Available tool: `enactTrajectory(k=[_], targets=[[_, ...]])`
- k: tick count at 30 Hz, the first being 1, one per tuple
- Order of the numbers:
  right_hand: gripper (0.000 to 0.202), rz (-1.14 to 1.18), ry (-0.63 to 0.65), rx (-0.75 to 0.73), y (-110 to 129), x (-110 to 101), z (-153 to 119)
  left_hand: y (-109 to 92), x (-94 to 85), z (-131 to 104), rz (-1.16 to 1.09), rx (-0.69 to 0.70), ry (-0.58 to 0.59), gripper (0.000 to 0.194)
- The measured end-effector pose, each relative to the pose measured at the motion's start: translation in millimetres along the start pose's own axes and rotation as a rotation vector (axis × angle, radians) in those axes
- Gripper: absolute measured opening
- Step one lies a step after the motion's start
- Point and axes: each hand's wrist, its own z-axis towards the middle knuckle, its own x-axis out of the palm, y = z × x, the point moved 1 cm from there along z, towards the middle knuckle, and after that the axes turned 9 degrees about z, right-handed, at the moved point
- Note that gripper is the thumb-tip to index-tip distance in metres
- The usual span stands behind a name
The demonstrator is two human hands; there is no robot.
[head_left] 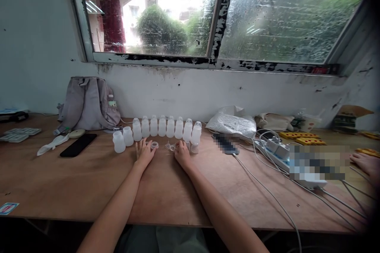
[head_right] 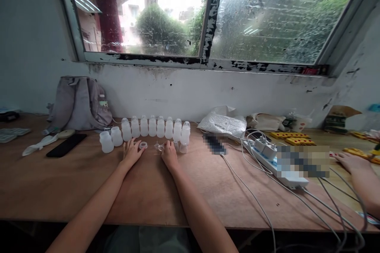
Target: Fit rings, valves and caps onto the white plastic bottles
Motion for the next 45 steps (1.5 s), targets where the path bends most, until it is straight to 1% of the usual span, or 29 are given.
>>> enactTrajectory(k=[4,11,18,22,26,29,33,36,40,45], targets=[[0.021,-0.043,0.009,0.000,2,-2,-1,-2,-0.5,0,0.003,0.017,-0.015,0.040],[0.025,-0.125,0.159,-0.036,14,-8,-6,-3,1.9,-1,-0.032,0.105,-0.010,0.032],[0.030,-0.165,0.157,-0.013,14,-6,-6,-2,-1.0,-1,-0.067,0.115,0.042,0.029],[0.030,-0.146,0.182,-0.036,11,-3,-6,-3,-1.4,-1,-0.061,0.130,0.033,0.028],[0.029,-0.164,0.157,-0.020,11,-3,-6,-4,-0.6,-1,-0.039,0.146,0.021,0.027],[0.029,-0.214,0.167,-0.010,12,-3,-6,-6,0.5,-2,-0.029,0.138,0.028,0.032],[0.031,-0.274,0.206,-0.007,14,0,-6,-8,2.7,-3,-0.030,0.162,0.081,0.046],[0.033,-0.288,0.243,-0.008,15,1,-6,-9,4.1,-5,-0.020,0.187,0.156,0.047],[0.035,-0.297,0.286,-0.001,18,0,-6,-9,4.6,-5,0.020,0.144,0.222,0.047],[0.044,-0.307,0.319,-0.013,20,-1,-7,-6,2.6,-5,0.082,0.057,0.241,0.050]])
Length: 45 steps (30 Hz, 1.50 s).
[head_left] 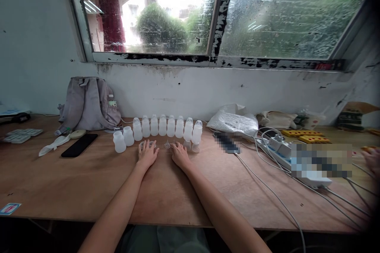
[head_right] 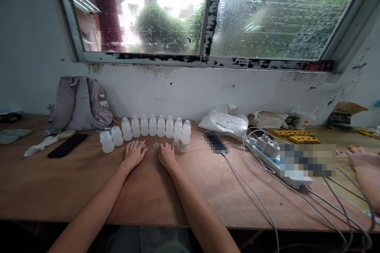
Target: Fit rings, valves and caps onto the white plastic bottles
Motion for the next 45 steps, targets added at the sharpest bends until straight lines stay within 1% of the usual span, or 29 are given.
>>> enactTrajectory(k=[3,6,11,18,26,29,31,34,36,38,41,45], targets=[[0.046,0.029,-0.010,-0.007,-1,1,1,2,-1.0,-1,0.016,-0.042,-0.025,0.050],[0.043,0.069,-0.042,-0.017,-2,2,2,3,-0.4,-1,0.020,-0.068,-0.050,0.050],[0.040,0.099,-0.073,-0.037,-1,4,4,5,2.3,1,0.011,-0.086,-0.040,0.051],[0.038,0.130,-0.117,-0.079,-2,6,5,10,2.4,3,-0.013,-0.055,-0.039,0.048],[0.042,0.167,-0.147,-0.122,-6,9,8,14,-1.0,1,-0.021,-0.022,-0.100,0.038],[0.042,0.144,-0.194,-0.128,-5,4,7,13,-2.0,1,-0.021,-0.023,-0.103,0.039],[0.039,0.097,-0.258,-0.127,-3,-2,6,13,-2.3,1,-0.013,-0.028,-0.104,0.041],[0.032,-0.003,-0.358,-0.112,-3,-11,5,13,-2.1,2,-0.001,-0.033,-0.099,0.044],[0.031,-0.061,-0.397,-0.079,-6,-14,5,14,-1.4,2,0.002,-0.037,-0.082,0.045],[0.029,-0.100,-0.396,-0.029,-10,-15,6,14,-0.3,2,0.004,-0.039,-0.064,0.045],[0.025,-0.122,-0.361,0.048,-16,-15,7,15,0.7,3,0.006,-0.037,-0.058,0.043],[0.025,-0.108,-0.347,0.091,-19,-18,6,14,-0.2,2,0.003,-0.024,-0.081,0.042]])
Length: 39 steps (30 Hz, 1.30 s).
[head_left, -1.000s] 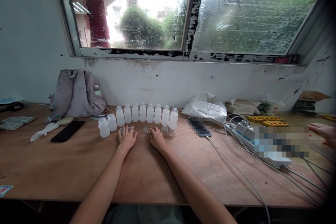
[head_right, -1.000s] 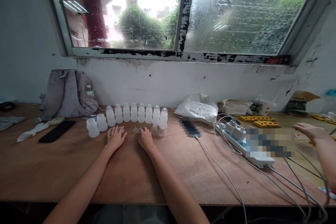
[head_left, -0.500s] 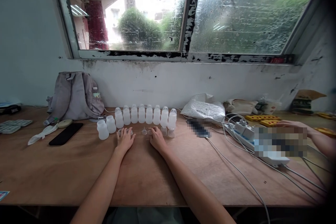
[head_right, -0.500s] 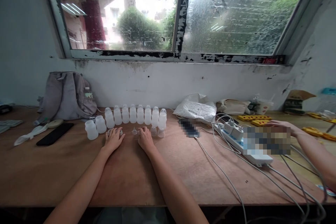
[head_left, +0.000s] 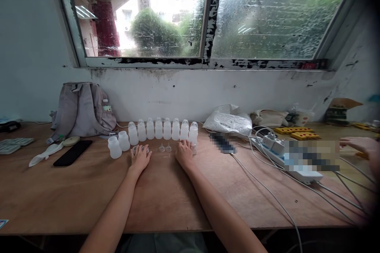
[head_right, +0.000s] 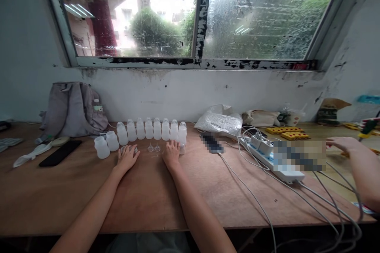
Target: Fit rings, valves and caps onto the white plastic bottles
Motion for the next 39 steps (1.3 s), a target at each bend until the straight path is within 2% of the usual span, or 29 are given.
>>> enactTrajectory(k=[7,18,21,23,27,30,32,34,36,39], targets=[[0.026,0.018,0.000,0.064,0,-4,0,-1,-0.7,-1,-0.002,0.006,-0.008,0.042],[0.025,0.076,-0.055,0.046,-8,-4,3,-4,-3.5,-3,-0.008,-0.010,-0.021,0.043],[0.027,0.130,-0.066,0.003,-6,-7,3,-6,-8.8,-2,-0.017,-0.025,-0.108,0.044],[0.027,0.163,-0.068,-0.033,-4,-8,2,-6,-19.2,2,-0.027,-0.034,-0.217,0.043],[0.027,0.224,-0.066,-0.093,1,-8,0,2,-55.4,23,-0.007,-0.099,-0.479,0.044],[0.027,0.255,-0.064,-0.111,3,-7,-1,17,-78.1,45,0.034,-0.197,-0.571,0.052],[0.027,0.263,-0.068,-0.109,3,-7,-2,28,-82.7,58,0.067,-0.219,-0.546,0.051],[0.026,0.264,-0.073,-0.108,2,-7,-2,36,-79.5,66,0.093,-0.210,-0.482,0.044],[0.026,0.268,-0.084,-0.114,2,-8,-2,40,-73.2,68,0.089,-0.189,-0.434,0.038],[0.026,0.285,-0.103,-0.126,2,-9,-3,39,-69.1,62,0.043,-0.143,-0.440,0.033]])
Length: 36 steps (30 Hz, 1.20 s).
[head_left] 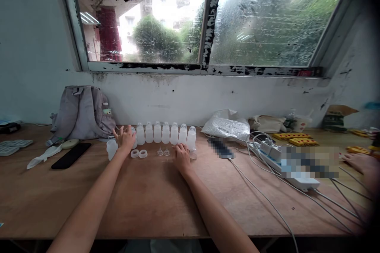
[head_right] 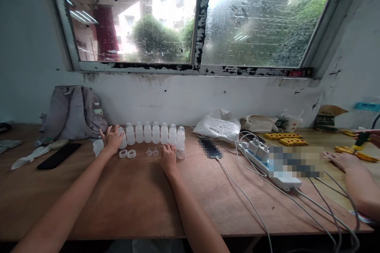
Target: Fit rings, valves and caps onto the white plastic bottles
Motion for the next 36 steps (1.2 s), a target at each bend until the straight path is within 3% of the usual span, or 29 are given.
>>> enactTrajectory(k=[5,9,13,16,18,21,27,32,36], targets=[[0.029,0.063,-0.031,-0.039,4,-1,1,-15,-25.4,-15,-0.133,0.044,-0.165,0.031],[0.030,0.151,-0.056,-0.051,7,-2,1,-41,-41.2,-39,-0.423,0.143,-0.261,0.035],[0.030,0.256,-0.097,-0.038,10,-5,0,-72,-33.3,-76,-0.652,0.223,-0.181,0.033],[0.027,0.366,-0.119,-0.004,13,-8,1,-88,-18.7,-97,-0.769,0.188,-0.081,0.038],[0.028,0.494,-0.120,0.061,14,-8,2,-92,-9.1,-103,-0.840,0.141,0.009,0.051],[0.033,0.763,-0.112,0.237,16,-8,7,-94,1.7,-104,-0.929,0.132,0.241,0.067],[0.035,1.246,0.056,0.409,19,-5,13,-98,-2.9,-106,-1.236,0.156,0.622,0.046],[0.035,1.404,0.047,0.536,19,-7,12,-104,-16.7,-110,-1.549,-0.093,1.046,0.036],[0.036,1.530,0.082,0.567,17,-9,19,-101,-25.0,-112,-1.862,-0.291,1.336,0.039]])
